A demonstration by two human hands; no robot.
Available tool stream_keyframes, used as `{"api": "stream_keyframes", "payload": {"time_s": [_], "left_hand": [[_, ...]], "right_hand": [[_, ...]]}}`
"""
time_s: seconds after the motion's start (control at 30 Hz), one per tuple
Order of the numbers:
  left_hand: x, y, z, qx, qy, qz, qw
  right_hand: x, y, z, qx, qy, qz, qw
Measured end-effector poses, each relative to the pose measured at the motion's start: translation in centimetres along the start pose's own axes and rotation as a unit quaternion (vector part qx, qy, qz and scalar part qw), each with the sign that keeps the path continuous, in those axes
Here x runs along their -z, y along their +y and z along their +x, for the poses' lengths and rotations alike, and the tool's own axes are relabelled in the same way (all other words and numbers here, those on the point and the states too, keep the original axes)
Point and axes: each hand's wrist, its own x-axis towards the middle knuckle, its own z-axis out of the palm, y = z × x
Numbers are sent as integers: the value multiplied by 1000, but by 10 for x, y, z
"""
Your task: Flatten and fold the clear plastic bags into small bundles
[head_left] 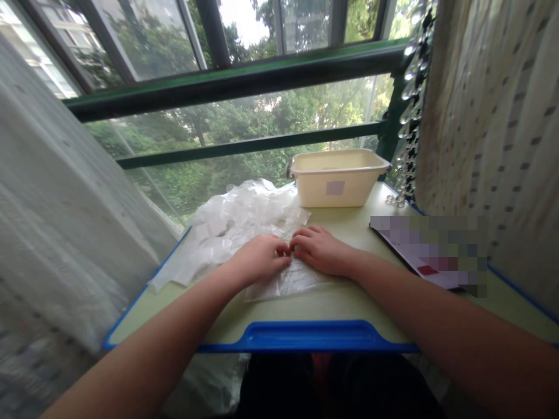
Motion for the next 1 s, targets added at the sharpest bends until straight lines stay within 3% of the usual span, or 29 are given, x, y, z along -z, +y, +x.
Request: {"api": "stream_keyframes", "payload": {"time_s": [0.17, 0.53, 0.73, 1.0], "left_hand": [[-3, 1, -1, -5, 4, -63, 998], [-8, -2, -2, -8, 36, -44, 998], [-6, 3, -2, 13, 62, -85, 994], [-1, 3, -2, 48, 52, -212, 975]], "right_hand": [[1, 2, 1, 2, 5, 10, 1000], [7, -2, 3, 10, 18, 32, 999], [16, -5, 2, -47, 23, 119, 992], [25, -8, 4, -156, -33, 232, 960]]}}
